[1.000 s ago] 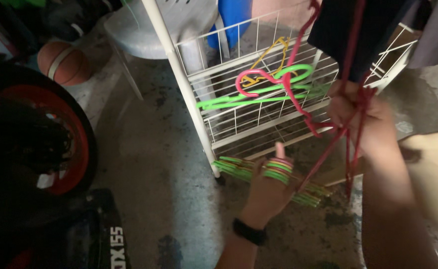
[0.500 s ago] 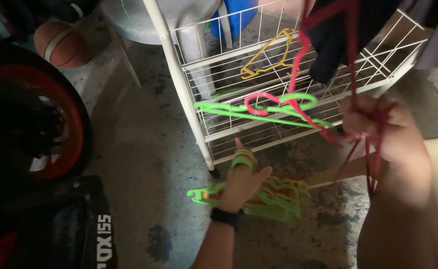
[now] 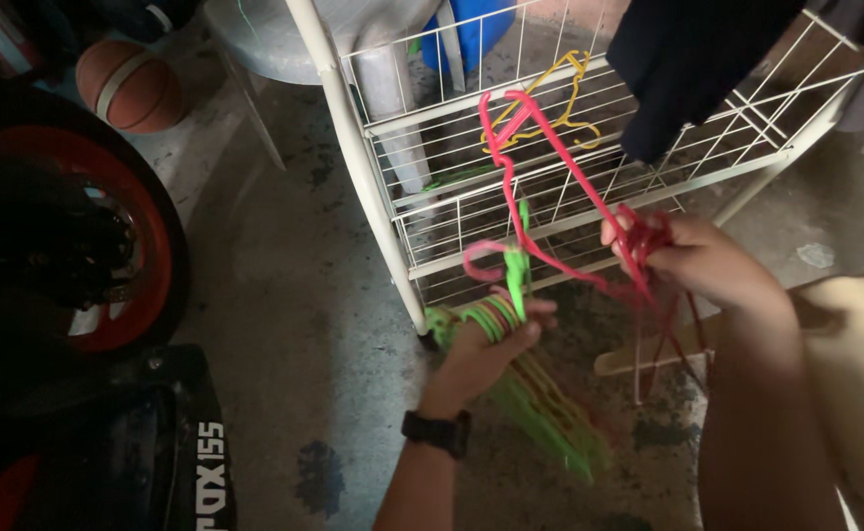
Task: The person gathers tangled plastic hangers from a wire rack, untangles them, and places them into a blue laundry basket. The person then picks up a white shirt with a dark collar from a hanging rack and places it into the basket.
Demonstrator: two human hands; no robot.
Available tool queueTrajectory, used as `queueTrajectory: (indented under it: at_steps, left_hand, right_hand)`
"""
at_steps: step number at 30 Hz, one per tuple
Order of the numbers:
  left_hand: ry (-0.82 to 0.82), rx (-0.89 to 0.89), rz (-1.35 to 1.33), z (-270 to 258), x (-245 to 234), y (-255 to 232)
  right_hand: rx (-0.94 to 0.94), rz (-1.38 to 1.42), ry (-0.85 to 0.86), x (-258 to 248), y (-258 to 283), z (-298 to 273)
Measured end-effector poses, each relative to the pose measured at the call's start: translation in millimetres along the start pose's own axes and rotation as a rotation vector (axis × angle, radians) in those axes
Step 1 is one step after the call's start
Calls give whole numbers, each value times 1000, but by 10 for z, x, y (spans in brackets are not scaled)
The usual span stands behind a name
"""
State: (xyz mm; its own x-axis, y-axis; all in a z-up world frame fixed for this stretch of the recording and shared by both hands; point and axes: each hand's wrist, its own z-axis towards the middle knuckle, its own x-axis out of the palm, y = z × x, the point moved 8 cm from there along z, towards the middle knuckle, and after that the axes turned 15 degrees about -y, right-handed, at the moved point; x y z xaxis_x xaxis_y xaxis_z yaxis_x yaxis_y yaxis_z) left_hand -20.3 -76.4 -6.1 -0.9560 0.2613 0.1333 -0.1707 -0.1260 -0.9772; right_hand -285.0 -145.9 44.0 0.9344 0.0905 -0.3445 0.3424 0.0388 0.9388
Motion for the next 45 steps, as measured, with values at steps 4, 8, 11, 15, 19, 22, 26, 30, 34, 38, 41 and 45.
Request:
queueTrajectory:
  at_steps: [4, 8, 11, 15, 19, 22, 26, 30, 34, 38, 41, 45]
  left_hand:
    - [-26, -96, -19, 23, 24, 245]
    - [-7, -83, -22, -2, 35, 256]
    - [44, -48, 69, -49, 49, 128]
    - [56, -63, 126, -45, 63, 88]
    - [-13, -12, -135, 5, 4, 104]
    - [-37, -27, -232, 37, -17, 190]
    - [-9, 34, -164, 41, -7, 198]
    - [-139, -97, 50, -76, -10, 183]
    - [-255, -101, 102, -265, 85, 176]
    - [-360, -217, 135, -682, 160, 498]
    - [-437, -201, -33, -1070, 233, 541]
    - [-523, -278, 202, -1408, 237, 100]
  right_hand:
    - [-46, 257, -83, 70, -29, -1]
    - [-159, 742, -196, -115, 29, 25]
    - [-174, 868, -73, -174, 82, 26]
    - [190, 544, -70, 147, -147, 26]
    - [523, 269, -76, 402, -437, -85]
    - [399, 464, 77, 633, -409, 71]
    - [131, 552, 105, 677, -264, 175]
    - [218, 711, 62, 711, -70, -52]
    - [325, 692, -147, 752, -171, -159]
    - [503, 735, -81, 1045, -676, -371]
    - [583, 1090, 89, 1399, -895, -617]
    - [838, 957, -102, 1392, -1125, -1129]
